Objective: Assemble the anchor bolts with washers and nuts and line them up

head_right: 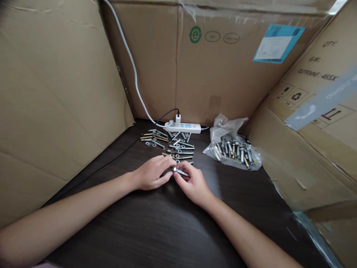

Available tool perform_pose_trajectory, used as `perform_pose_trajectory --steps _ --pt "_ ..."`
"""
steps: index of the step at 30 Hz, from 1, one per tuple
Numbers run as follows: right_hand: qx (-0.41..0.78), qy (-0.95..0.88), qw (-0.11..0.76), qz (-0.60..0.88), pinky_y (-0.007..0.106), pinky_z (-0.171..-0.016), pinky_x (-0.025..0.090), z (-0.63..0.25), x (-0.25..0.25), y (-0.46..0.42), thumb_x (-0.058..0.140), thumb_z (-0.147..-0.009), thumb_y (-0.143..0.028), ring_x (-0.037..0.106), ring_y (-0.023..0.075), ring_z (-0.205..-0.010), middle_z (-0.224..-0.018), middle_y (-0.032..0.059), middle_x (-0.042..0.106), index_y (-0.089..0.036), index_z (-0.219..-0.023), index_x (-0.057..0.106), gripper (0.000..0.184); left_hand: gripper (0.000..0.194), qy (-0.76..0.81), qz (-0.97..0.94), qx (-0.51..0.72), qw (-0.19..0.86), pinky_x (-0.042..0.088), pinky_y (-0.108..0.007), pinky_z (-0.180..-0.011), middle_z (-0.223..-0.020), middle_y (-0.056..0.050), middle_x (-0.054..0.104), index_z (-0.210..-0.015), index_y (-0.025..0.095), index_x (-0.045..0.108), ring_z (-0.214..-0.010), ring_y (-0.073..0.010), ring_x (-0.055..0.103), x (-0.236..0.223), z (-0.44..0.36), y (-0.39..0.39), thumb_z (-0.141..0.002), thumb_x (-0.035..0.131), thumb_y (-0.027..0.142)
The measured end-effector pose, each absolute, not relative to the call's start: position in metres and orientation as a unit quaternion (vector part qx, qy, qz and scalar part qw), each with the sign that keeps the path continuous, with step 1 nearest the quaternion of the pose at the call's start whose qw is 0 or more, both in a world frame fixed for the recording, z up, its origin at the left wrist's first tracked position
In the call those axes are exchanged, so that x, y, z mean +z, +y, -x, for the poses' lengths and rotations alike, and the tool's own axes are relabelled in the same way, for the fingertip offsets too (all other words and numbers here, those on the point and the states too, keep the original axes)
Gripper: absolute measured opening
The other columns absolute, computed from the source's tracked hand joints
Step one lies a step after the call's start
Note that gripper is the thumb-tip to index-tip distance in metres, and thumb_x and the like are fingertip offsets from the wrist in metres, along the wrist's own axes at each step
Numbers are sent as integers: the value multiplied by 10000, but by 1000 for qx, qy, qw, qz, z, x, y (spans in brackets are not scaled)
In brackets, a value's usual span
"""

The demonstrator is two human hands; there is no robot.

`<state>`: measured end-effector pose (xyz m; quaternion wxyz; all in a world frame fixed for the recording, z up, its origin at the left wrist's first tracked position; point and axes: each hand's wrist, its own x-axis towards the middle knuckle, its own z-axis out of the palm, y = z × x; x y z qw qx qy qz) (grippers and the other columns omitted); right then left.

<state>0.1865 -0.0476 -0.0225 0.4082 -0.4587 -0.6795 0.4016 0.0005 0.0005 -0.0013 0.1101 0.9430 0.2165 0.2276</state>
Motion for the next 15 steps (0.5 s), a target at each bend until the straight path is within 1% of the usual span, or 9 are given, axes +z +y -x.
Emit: perform_pose_trajectory --steps 4,7,8,11,13,15 --pt "373 -698 396 466 206 -589 465 -186 -21 -49 539 -843 -310 549 135 -699 -774 11 591 -184 -913 534 144 164 213 -952 193 101 417 -295 -769 -892 -41 566 -939 165 503 -811 -168 527 0 -1 1 -927 352 228" --pt "354 -711 385 470 194 -554 448 -186 -20 -50 541 -831 -290 504 118 -624 -692 -15 540 -185 -897 535 124 247 230 -953 183 74 400 -298 -744 -817 -28 572 -835 165 513 -765 -164 525 -1 -1 2 -952 312 246" --pt "352 -712 384 471 191 -547 445 -185 -20 -51 541 -827 -283 491 114 -609 -676 -22 523 -186 -895 533 119 262 247 -948 191 62 395 -304 -733 -810 -29 574 -830 164 515 -757 -167 524 -1 -1 2 -955 304 255" --pt "360 -702 390 475 189 -543 445 -186 -21 -50 544 -819 -276 480 111 -599 -680 -25 510 -190 -887 519 113 211 279 -930 236 48 395 -313 -716 -866 -44 576 -928 155 511 -759 -175 522 0 0 2 -936 331 265" --pt "373 -693 395 474 194 -551 450 -186 -22 -49 546 -820 -284 489 112 -607 -707 -17 528 -192 -886 511 118 176 250 -934 250 60 409 -309 -734 -911 -53 569 -993 150 490 -785 -177 523 0 1 1 -906 372 247" --pt "383 -687 399 472 199 -561 455 -187 -23 -48 547 -823 -294 498 115 -615 -725 -12 544 -192 -889 509 126 172 212 -944 243 75 422 -304 -765 -934 -55 561 -1013 152 481 -820 -178 526 0 1 0 -877 400 218"
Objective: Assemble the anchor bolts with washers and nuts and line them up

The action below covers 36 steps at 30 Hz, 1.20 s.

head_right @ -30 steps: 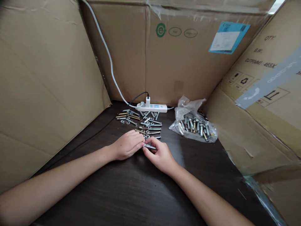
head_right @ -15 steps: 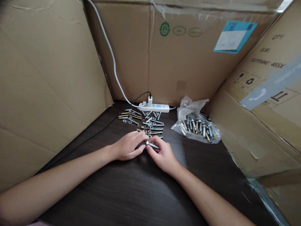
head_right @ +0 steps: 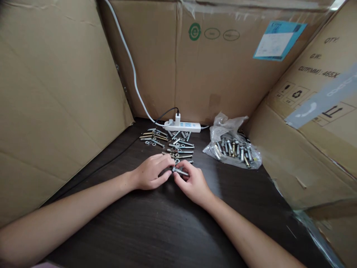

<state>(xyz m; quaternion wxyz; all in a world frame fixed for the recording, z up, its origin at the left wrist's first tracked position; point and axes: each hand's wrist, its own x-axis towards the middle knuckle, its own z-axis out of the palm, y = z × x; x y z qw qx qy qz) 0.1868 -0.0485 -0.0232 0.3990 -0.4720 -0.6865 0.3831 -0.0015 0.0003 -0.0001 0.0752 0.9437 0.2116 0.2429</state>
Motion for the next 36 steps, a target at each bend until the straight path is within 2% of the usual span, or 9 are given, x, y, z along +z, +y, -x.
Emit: perform_pose_trajectory --steps 6,14,24,31,36 --pt "396 -680 403 467 208 -583 469 -186 -22 -50 547 -822 -301 521 121 -640 -748 -4 564 -192 -895 512 136 174 206 -949 217 95 442 -282 -738 -912 -45 550 -1007 163 494 -799 -166 532 0 3 2 -851 417 176" --pt "377 -690 399 472 203 -554 461 -184 -17 -52 549 -813 -304 504 122 -613 -669 -22 526 -193 -885 526 134 148 217 -947 199 128 444 -282 -769 -876 -33 596 -947 167 510 -810 -166 572 0 1 1 -895 373 189" --pt "361 -706 385 472 202 -548 446 -186 -19 -52 548 -822 -300 495 118 -597 -669 -21 524 -193 -880 535 122 191 230 -953 168 103 426 -268 -703 -757 -17 572 -817 177 479 -710 -161 558 -1 2 1 -929 330 219" --pt "399 -676 409 466 215 -574 477 -186 -21 -49 554 -819 -318 554 130 -647 -744 0 592 -191 -884 521 146 170 229 -938 224 130 446 -279 -733 -924 -42 578 -1033 171 456 -795 -168 563 0 2 0 -885 382 210" --pt "400 -672 411 468 214 -564 468 -186 -21 -49 562 -817 -323 545 126 -630 -733 -2 585 -189 -865 524 147 180 209 -941 220 149 454 -277 -748 -954 -44 577 -1037 177 458 -818 -164 568 0 0 -2 -863 423 207"
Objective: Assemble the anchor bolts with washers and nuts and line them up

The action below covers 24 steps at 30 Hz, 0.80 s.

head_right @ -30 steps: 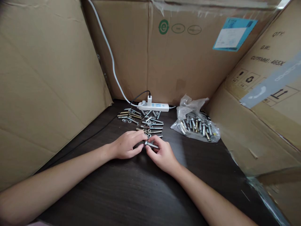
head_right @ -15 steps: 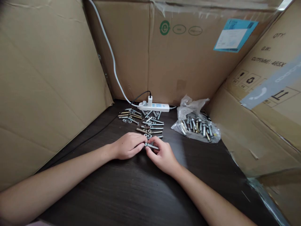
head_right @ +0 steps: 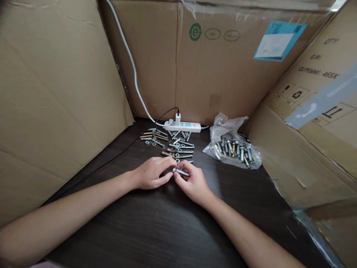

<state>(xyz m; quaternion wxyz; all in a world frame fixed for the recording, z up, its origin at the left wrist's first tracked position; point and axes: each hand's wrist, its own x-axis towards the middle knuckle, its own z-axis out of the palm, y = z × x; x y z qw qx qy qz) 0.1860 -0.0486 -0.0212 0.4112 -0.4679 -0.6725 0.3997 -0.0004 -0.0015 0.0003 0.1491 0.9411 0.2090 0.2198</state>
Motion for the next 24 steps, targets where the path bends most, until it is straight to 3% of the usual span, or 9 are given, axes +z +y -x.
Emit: perform_pose_trajectory --steps 12,18,24 --pt "387 -681 406 470 210 -555 458 -187 -22 -49 554 -807 -305 532 125 -633 -736 0 576 -186 -873 536 137 148 220 -947 194 128 443 -264 -738 -894 -38 597 -975 167 491 -809 -166 584 -2 0 1 -925 379 250" --pt "369 -698 389 474 193 -524 423 -186 -21 -50 547 -800 -283 499 117 -604 -683 -14 539 -185 -842 542 106 259 224 -951 181 108 430 -269 -735 -814 -21 586 -853 174 497 -771 -160 572 -5 -1 3 -973 296 286" --pt "366 -696 398 472 187 -499 400 -186 -22 -49 553 -794 -287 484 108 -567 -670 -22 542 -192 -828 532 103 179 228 -937 234 127 447 -293 -731 -926 -46 567 -1034 178 443 -802 -175 561 -1 1 -2 -876 416 257"
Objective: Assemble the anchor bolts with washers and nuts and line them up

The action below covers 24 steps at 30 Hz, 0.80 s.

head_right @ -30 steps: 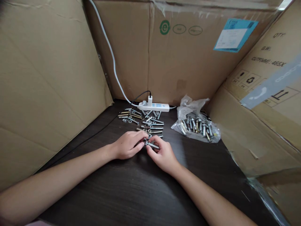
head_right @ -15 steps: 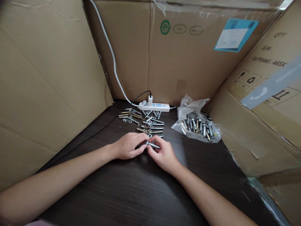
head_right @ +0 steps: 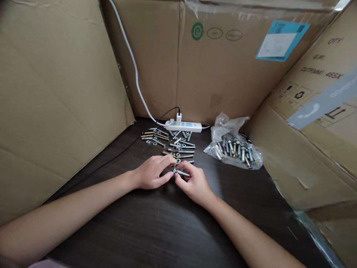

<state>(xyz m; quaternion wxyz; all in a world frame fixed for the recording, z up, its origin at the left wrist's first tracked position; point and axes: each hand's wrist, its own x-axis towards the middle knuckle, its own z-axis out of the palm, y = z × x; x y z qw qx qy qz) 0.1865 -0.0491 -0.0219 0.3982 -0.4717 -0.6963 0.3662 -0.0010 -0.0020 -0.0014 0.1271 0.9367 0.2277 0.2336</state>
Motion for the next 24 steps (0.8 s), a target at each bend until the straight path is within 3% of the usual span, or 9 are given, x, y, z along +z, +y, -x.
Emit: perform_pose_trajectory --steps 9,24 --pt "382 -684 407 470 198 -527 426 -187 -21 -49 560 -796 -282 510 118 -595 -719 -4 578 -189 -845 530 108 174 204 -943 231 125 446 -267 -709 -908 -38 554 -1011 179 443 -768 -157 551 -4 1 0 -837 436 177" --pt "363 -695 396 478 182 -489 379 -187 -22 -50 556 -800 -287 448 99 -549 -659 -26 512 -181 -850 534 119 91 217 -947 209 106 432 -254 -695 -839 -15 564 -906 171 492 -742 -148 546 -4 -1 1 -855 440 225"
